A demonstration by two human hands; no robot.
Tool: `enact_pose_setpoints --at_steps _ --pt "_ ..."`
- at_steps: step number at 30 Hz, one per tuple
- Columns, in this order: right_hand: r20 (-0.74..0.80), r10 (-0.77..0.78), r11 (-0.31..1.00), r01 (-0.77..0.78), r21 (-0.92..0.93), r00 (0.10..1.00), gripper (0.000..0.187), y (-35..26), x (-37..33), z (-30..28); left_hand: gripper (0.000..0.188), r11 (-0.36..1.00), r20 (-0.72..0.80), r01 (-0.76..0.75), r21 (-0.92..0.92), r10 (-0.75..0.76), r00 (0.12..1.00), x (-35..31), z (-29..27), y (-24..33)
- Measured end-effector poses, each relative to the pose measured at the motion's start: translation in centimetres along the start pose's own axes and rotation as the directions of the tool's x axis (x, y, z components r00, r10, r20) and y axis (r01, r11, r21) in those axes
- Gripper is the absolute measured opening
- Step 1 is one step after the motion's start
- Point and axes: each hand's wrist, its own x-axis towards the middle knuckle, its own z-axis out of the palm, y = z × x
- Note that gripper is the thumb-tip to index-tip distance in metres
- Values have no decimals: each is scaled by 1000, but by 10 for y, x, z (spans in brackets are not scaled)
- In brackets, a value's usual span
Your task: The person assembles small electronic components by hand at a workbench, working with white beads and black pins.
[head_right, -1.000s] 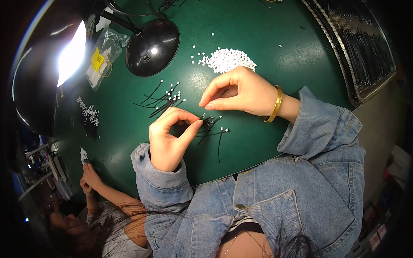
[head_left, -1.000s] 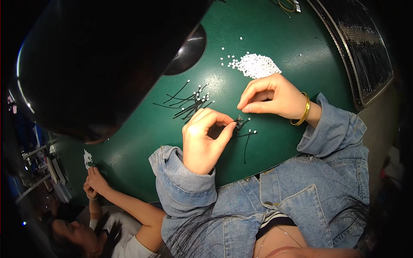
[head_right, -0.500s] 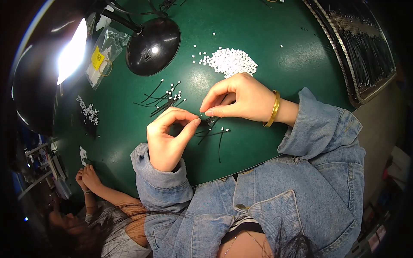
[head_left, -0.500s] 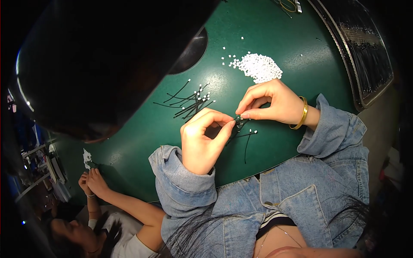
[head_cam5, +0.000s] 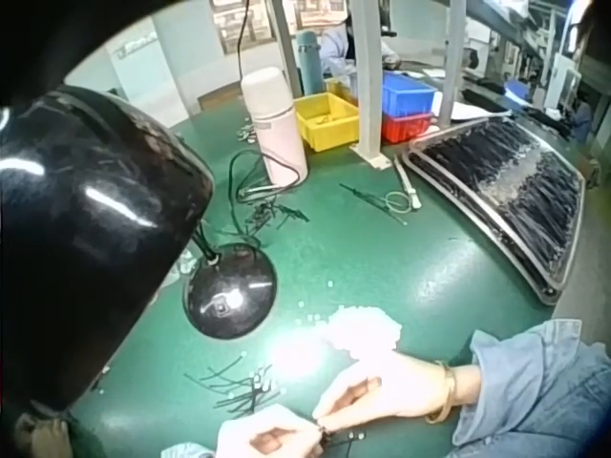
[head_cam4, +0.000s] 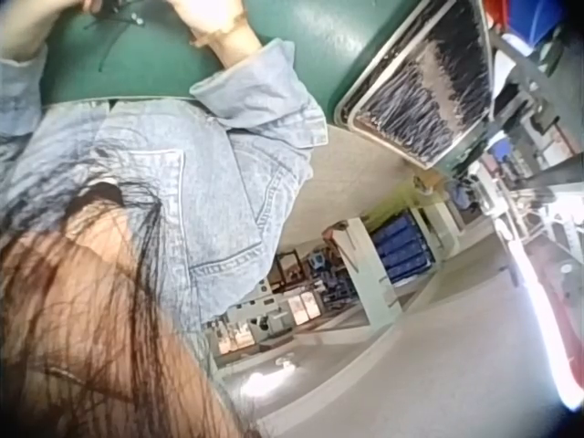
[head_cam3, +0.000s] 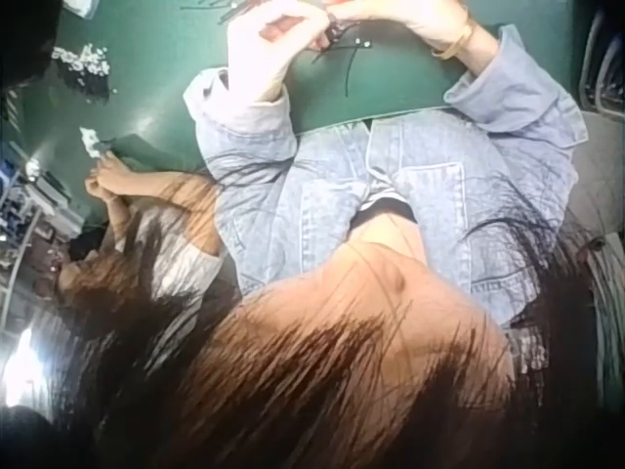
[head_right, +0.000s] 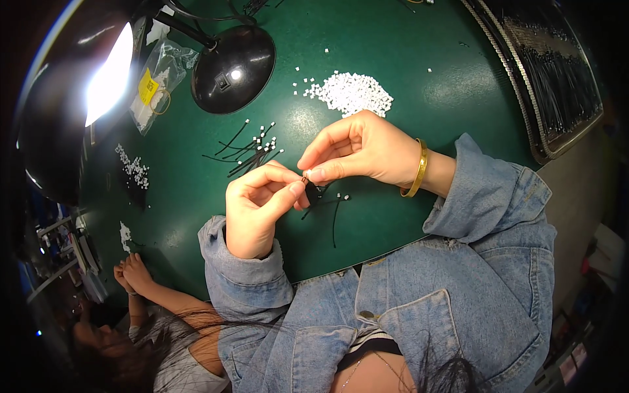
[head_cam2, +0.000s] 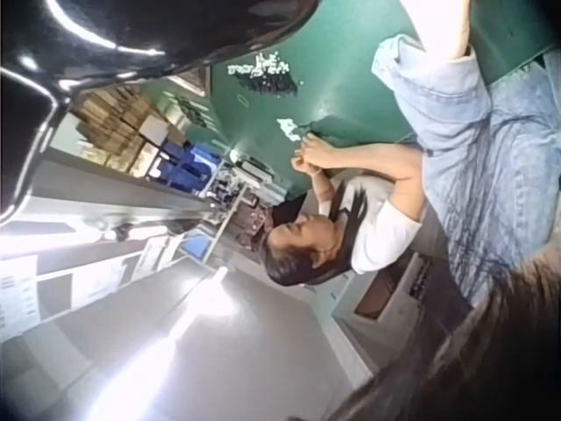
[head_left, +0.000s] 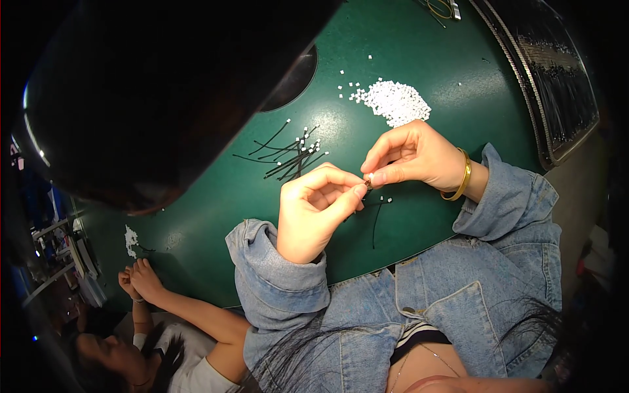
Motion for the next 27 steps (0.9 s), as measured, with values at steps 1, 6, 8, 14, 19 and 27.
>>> enact_pose_setpoints --at_steps 1,6,8,14,19,27 --pt "2 2 1000 -2 0 1000 13 0 0 0 7 1000 1 -8 -9 8 1000 0 -1 0" --pt "13 5 1000 -5 13 1000 13 -1 1 2 8 997 8 44 -63 -44 999 -1 0 1" --pt "5 -18 1000 17 19 1000 12 -1 1 2 8 994 27 77 -81 -75 997 -2 0 1" --pt "18 -59 997 60 -41 998 8 2 2 3 3 993 -30 87 -75 -90 996 -1 4 5" --pt "46 -34 997 37 -69 998 12 1 1 1 8 993 22 81 -90 -80 997 -2 0 2" --pt "10 -45 997 46 -61 999 6 1 0 4 7 994 19 72 -85 -70 997 -2 1 2"
